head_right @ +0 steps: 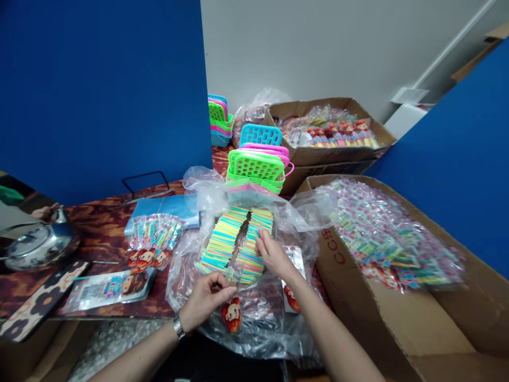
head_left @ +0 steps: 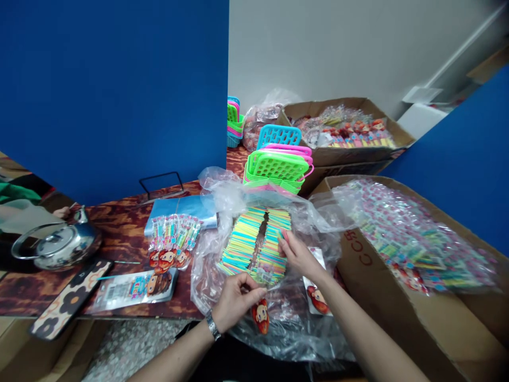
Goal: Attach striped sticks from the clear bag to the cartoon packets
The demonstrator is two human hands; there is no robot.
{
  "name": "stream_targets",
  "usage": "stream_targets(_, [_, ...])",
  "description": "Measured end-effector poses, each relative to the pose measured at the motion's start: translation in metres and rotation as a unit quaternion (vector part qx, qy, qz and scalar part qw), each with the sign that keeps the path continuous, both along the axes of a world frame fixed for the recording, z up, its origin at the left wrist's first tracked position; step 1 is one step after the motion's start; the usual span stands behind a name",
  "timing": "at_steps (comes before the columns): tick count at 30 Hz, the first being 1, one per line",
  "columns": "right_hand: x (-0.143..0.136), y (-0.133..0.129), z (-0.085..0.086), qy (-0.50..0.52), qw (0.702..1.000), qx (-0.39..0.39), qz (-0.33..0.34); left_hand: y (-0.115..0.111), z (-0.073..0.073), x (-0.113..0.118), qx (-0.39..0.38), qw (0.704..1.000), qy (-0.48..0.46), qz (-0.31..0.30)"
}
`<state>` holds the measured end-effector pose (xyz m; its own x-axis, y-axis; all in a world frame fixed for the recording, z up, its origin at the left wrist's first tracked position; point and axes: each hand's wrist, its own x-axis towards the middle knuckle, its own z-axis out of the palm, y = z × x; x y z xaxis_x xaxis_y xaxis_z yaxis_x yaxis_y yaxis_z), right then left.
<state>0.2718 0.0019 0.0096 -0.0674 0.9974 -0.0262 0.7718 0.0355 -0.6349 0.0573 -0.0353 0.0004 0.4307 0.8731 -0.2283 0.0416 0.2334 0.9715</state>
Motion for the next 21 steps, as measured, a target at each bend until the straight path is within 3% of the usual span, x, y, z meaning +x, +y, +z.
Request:
stream_targets(1, [-0.003,-0.003,0.004,0.120,0.993,-0.009,-0.015,0.001,0.000,0.000,0.007,1.000,0.004,0.003])
stream_targets(4, [-0.016,-0.010,0.015,0.405,0.911,-0.037,-0.062,0.004,0.001,0.001,0.022,1.000,0.009,0.006])
stream_targets(7, [-0.028,-0.015,0.026,0.513,0.852,-0.051,-0.094,0.005,0.002,0.002,0.029,0.999,0.021,0.004])
stream_targets(10, [-0.035,-0.015,0.036,0.549,0.828,-0.046,-0.105,0.004,0.003,0.000,0.041,0.999,0.030,0.001])
stream_targets(15, [-0.043,-0.015,0.044,0.516,0.849,0.009,-0.114,0.002,0.005,-0.001,0.002,0.999,-0.037,-0.015])
stream_targets(18, [-0.052,-0.019,0.039,0.453,0.882,0.067,-0.108,0.000,0.009,0.003,-0.049,0.991,-0.119,-0.029])
stream_targets(21, [-0.061,-0.026,0.031,0.370,0.924,0.048,-0.079,-0.001,0.015,0.009,-0.089,0.982,-0.168,-0.017])
